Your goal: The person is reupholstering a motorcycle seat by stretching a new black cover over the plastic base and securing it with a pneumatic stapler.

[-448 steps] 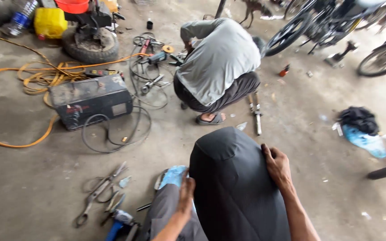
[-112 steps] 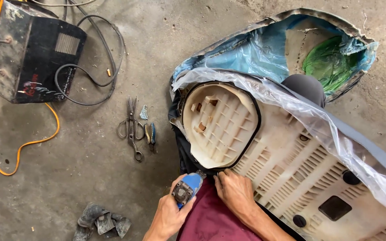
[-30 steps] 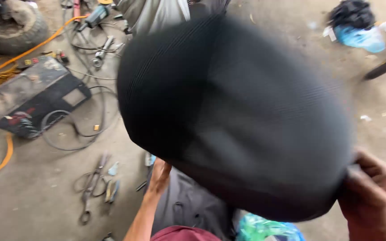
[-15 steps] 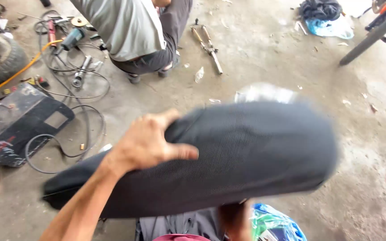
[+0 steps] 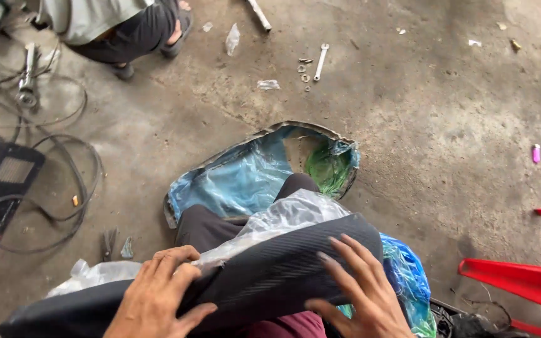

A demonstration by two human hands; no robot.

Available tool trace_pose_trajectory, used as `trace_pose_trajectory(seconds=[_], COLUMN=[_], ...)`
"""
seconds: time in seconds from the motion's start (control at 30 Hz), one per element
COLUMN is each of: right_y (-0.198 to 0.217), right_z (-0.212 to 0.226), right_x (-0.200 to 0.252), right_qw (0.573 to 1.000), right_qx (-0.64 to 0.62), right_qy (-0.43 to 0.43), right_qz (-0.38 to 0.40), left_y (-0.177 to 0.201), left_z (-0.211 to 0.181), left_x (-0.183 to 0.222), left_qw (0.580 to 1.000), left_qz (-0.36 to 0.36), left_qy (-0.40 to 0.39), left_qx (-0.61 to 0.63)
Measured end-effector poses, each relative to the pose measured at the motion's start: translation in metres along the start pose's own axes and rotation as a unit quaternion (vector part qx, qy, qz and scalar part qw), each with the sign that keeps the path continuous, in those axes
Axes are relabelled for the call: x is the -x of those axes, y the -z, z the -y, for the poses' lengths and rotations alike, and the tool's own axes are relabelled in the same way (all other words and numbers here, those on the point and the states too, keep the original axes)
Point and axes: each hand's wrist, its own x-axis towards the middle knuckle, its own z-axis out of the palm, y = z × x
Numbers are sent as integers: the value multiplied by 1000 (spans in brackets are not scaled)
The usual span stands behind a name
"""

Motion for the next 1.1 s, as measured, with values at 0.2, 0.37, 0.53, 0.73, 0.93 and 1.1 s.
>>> trace_pose_trajectory(seconds=[0.2,0.37,0.53,0.73,0.93,1.1], right_y=[-4,-9,-23,-26,-28,-34], right_z=[-25,-45,-29,-26,-21,-27], right_x=[-65,-40,-3,-10,-59,-57], right_qw=[943,890,972,982,942,936], right_qx=[-55,-161,-67,-62,-95,-101], right_qy=[127,112,154,122,317,337], right_qz=[303,411,165,129,59,21], left_y=[-25,-65,-147,-49,5,17], left_z=[-42,-94,-86,-46,-66,-74], left_x=[17,41,87,29,-25,-39], left_qw=[992,949,936,895,941,973], left_qz=[-104,-264,-286,-155,-227,-162], left_qy=[-36,136,170,-197,-165,-108], left_qx=[-69,-104,-114,-368,-188,-123])
